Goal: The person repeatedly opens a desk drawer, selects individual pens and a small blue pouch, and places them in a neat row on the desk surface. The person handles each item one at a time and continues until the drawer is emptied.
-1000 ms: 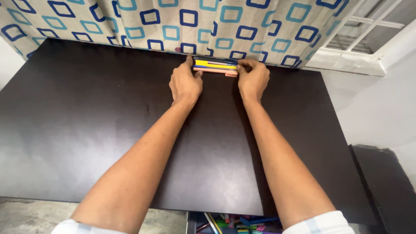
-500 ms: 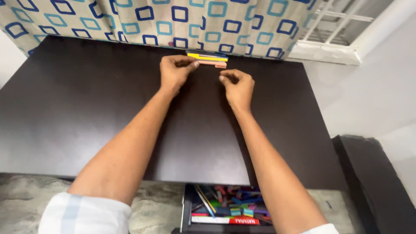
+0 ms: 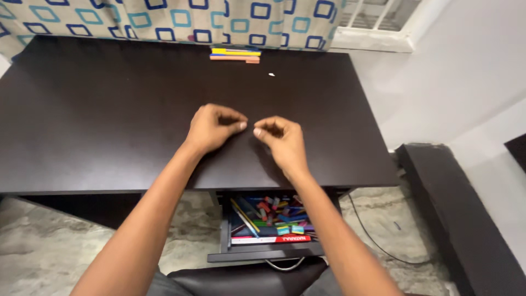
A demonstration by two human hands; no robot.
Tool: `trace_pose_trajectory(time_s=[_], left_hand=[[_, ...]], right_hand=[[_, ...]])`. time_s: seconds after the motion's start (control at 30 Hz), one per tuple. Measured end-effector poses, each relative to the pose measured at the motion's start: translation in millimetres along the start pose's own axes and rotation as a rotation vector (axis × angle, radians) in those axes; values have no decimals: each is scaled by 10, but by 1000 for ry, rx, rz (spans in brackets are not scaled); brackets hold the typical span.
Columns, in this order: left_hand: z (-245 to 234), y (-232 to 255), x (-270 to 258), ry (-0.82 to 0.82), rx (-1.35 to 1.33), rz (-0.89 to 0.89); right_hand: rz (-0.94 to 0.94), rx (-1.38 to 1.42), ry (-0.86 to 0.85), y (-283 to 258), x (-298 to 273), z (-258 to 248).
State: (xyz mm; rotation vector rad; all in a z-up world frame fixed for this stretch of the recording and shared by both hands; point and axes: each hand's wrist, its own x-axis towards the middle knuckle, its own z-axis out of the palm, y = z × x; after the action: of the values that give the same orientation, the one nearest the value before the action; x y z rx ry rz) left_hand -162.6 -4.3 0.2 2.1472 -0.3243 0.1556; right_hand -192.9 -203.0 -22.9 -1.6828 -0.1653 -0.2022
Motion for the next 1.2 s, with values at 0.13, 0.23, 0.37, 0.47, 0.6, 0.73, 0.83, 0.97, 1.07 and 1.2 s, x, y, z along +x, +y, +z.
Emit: trace_pose_trajectory(time_s=[0.13,0.23,0.37,0.47,0.6,0.73,0.83,0.97,1.07,1.2], left_hand=[[74,311,-445,12,-25,-108],[161,503,-720,-13,-81,-155],[407,630,-1122,3,-256,-94],[670,655,-1499,19,-467,-40],[906,458,-1788,-123,-229,-140],[1123,38,-1824,-177,59,-199],[1228,-264,-1787,-327,223,-223],[1415,-507,-1712,-354,269,-78],[1563,-626,-1687,-330,236,-25],[1644,-623,-1673,-253,212,-35]], right_hand=[[51,78,-43,-166,-377,-112],[55,145,-107,-272,-624,-213],[62,217,-263,-284,-970,-505],[195,238,-382,-121,-1206,-886],[340,-115,-292,355,-1412,-1333],[382,-551,-268,833,-1520,-1563],[362,-795,-339,957,-1578,-1539],[247,-819,-482,1050,-1560,-1308],[256,-858,-485,1195,-1513,-1128],[142,-966,-462,1321,-1439,-1000]])
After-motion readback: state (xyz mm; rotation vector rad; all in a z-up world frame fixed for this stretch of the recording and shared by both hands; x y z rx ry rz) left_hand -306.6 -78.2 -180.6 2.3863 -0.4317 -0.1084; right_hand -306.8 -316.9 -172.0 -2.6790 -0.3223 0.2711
